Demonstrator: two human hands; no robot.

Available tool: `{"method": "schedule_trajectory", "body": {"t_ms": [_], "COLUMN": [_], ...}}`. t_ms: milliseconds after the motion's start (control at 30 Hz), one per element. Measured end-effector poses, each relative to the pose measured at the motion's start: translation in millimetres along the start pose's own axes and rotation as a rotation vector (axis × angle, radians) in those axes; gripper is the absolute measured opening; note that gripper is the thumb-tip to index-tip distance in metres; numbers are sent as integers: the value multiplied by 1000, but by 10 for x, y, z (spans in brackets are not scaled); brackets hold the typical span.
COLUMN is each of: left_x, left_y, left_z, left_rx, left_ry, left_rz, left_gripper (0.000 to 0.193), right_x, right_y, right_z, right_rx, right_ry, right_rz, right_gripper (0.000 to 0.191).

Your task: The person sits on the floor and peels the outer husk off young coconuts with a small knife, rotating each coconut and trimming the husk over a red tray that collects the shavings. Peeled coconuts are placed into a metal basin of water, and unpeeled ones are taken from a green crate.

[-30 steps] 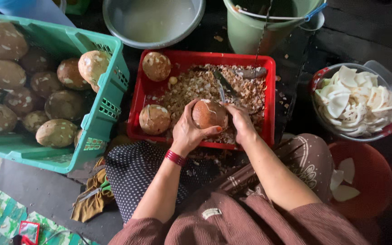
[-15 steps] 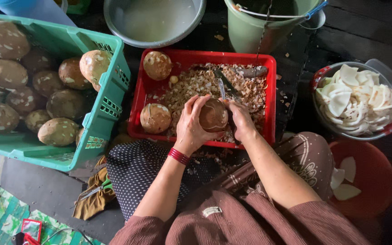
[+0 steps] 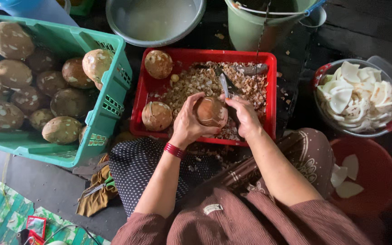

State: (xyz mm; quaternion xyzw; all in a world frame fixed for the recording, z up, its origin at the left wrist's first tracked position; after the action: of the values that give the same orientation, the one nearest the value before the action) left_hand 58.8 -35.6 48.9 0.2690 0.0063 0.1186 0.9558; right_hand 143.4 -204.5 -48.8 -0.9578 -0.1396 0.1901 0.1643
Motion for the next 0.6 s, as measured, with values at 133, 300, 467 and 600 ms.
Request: {"method": "schedule_trajectory", "body": {"t_ms": [133,300,467,600], "left_x": [-152,-259,-34,-139], "left_y": [94,-86,-76,-27], "left_z": [255,116,-119,-81], "left_rx": [88,-38,-189,-161], "left_ry": [-235,-10,34,-49], "left_rz": [291,323,71,219], "left_gripper": [107,122,128,122], "right_x": [57,53,27,17], "right_y": [-9,59,75,-30], "right_z": [42,101,-46,-135], "right_rx": [23,-10,-57,-130], "right_ry": [4,-26,28,84], "right_rz": [-3,39,-25,-54], "right_gripper": [25,24,27,31]}}
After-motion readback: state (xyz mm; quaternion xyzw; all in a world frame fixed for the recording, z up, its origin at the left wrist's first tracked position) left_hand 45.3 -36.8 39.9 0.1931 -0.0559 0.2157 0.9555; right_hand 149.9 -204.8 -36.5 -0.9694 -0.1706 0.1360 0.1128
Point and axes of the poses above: each hand's wrist, its own x-axis towards the middle knuckle, its own y-axis out of the back of the hand, z = x × y, the point moved 9 cm from there along x, towards the middle knuckle, and after that the axes turned 6 degrees about y, right-handed, at the moved point
